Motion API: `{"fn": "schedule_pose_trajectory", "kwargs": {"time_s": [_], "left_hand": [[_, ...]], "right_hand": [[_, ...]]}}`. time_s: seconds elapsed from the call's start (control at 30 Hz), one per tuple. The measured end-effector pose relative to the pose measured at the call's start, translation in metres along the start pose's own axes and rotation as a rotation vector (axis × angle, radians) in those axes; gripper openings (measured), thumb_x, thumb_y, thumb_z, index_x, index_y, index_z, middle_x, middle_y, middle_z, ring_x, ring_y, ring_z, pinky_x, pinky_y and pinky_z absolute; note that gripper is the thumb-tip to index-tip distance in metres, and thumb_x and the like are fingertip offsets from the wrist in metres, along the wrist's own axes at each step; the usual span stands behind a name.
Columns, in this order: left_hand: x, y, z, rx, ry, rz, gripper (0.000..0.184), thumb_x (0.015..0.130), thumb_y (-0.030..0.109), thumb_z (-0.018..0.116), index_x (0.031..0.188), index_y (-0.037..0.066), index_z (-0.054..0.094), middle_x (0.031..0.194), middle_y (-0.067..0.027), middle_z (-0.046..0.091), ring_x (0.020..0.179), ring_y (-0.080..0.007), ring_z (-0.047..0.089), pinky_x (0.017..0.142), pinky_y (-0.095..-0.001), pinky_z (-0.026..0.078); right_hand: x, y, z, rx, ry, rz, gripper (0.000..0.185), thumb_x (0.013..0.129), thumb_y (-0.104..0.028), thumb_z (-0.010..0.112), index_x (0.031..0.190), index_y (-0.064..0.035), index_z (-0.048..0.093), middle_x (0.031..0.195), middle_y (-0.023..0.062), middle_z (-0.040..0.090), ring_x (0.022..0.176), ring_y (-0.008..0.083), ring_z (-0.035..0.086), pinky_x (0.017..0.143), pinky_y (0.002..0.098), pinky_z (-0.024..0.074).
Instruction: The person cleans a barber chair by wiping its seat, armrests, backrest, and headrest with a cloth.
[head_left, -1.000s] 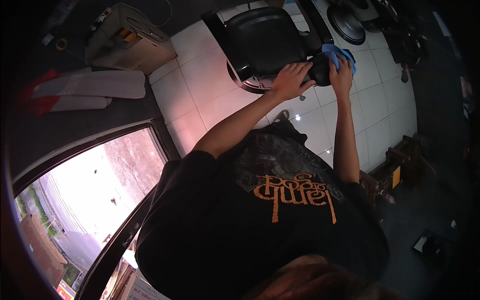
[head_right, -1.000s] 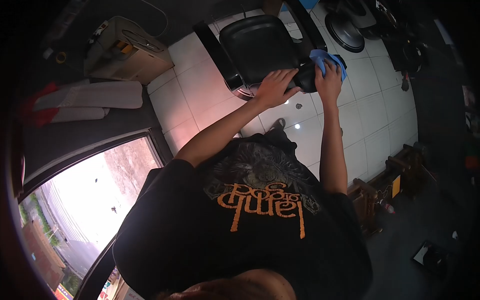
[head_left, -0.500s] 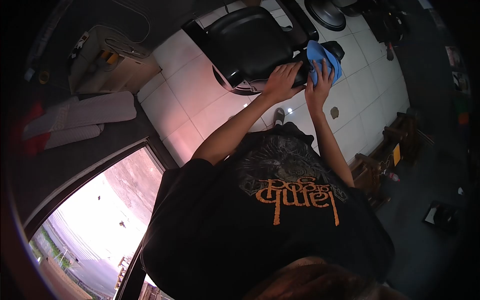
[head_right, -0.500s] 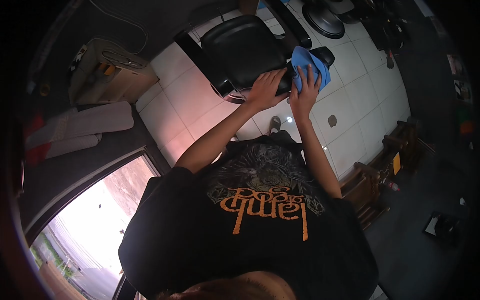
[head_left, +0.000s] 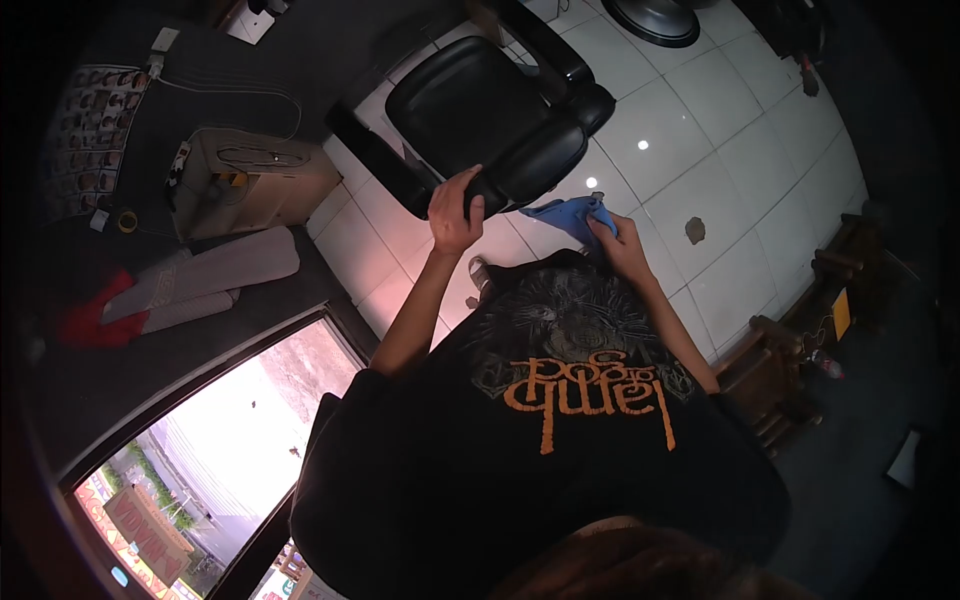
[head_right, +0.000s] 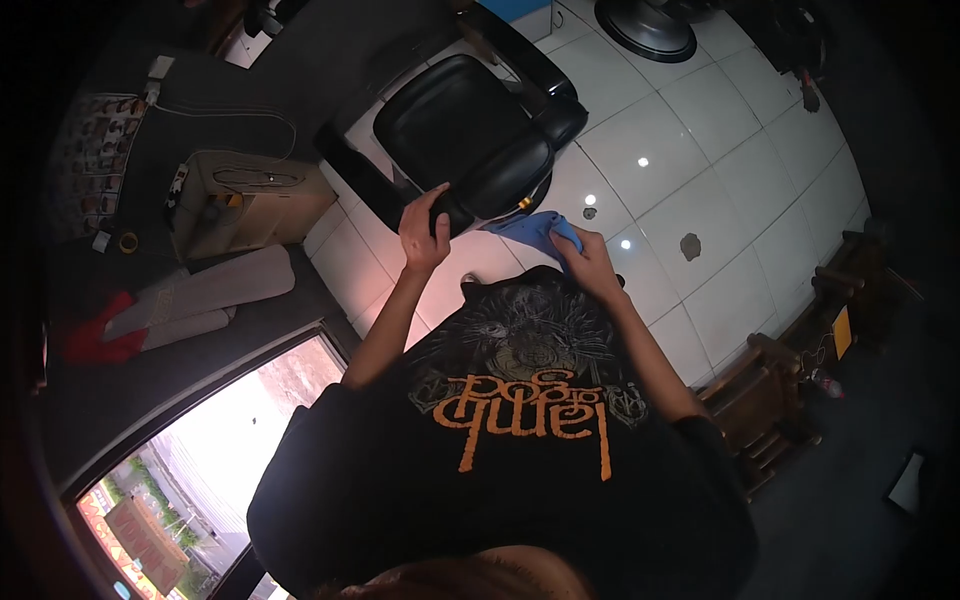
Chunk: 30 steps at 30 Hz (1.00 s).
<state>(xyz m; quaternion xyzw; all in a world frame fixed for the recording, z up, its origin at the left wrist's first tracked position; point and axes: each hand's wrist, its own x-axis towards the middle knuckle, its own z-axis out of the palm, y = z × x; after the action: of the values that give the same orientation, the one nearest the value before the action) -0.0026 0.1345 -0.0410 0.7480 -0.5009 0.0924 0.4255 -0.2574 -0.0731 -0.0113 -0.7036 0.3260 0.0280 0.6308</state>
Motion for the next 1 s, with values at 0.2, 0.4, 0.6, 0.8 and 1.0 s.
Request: {"fn": "schedule_pose_trajectory", "kwargs": {"time_s": [0.2, 0.4, 0.6, 0.8, 1.0], "left_hand": [[-0.009, 0.003, 0.019, 0.108, 0.152, -0.186, 0.041, 0.104, 0.028, 0.049, 0.115, -0.006, 0.069, 0.109, -0.0246, 0.07, 0.097, -0.0418, 0.067, 0.092, -0.0466, 0.052], [-0.023, 0.01, 0.036, 0.167, 0.338, -0.423, 0.048, 0.106, 0.032, 0.041, 0.113, -0.006, 0.07, 0.108, -0.0241, 0.07, 0.101, -0.0382, 0.067, 0.093, -0.0448, 0.051], [-0.021, 0.012, 0.038, 0.177, 0.345, -0.464, 0.058, 0.107, 0.039, 0.034, 0.113, -0.005, 0.07, 0.109, -0.0231, 0.07, 0.102, -0.0374, 0.067, 0.092, -0.044, 0.052], [-0.016, 0.015, 0.04, 0.211, 0.423, -0.491, 0.066, 0.106, 0.047, 0.03, 0.113, -0.005, 0.071, 0.108, -0.0218, 0.072, 0.101, -0.0362, 0.07, 0.089, -0.0435, 0.055], [-0.024, 0.01, 0.053, 0.193, 0.583, -0.591, 0.072, 0.105, 0.052, 0.027, 0.114, -0.004, 0.072, 0.111, -0.0213, 0.073, 0.104, -0.0363, 0.071, 0.093, -0.0439, 0.055]], "right_hand": [[0.034, 0.026, -0.102, 0.111, 0.293, -0.095, 0.038, 0.101, -0.03, 0.062, 0.116, 0.0036, 0.069, 0.088, 0.0101, 0.071, 0.082, 0.0155, 0.063, 0.077, 0.0333, 0.0505], [0.071, 0.042, -0.182, -0.145, 0.158, -0.043, 0.044, 0.099, -0.019, 0.056, 0.142, -0.0108, 0.058, 0.098, 0.0176, 0.07, 0.086, 0.0266, 0.067, 0.083, 0.0365, 0.0526], [0.12, 0.042, -0.191, -0.094, 0.034, -0.085, 0.045, 0.097, -0.016, 0.057, 0.141, -0.0079, 0.06, 0.106, 0.0172, 0.071, 0.094, 0.0252, 0.069, 0.088, 0.0344, 0.0526], [0.147, -0.062, -0.172, 0.045, -0.077, -0.024, 0.04, 0.104, -0.025, 0.059, 0.138, -0.0044, 0.062, 0.105, 0.0086, 0.07, 0.093, 0.0134, 0.063, 0.085, 0.0286, 0.0513], [0.194, -0.147, -0.156, -0.257, -0.316, -0.084, 0.042, 0.105, -0.041, 0.063, 0.12, -0.0039, 0.073, 0.089, 0.0035, 0.07, 0.083, 0.0091, 0.061, 0.079, 0.0259, 0.0492]]}}
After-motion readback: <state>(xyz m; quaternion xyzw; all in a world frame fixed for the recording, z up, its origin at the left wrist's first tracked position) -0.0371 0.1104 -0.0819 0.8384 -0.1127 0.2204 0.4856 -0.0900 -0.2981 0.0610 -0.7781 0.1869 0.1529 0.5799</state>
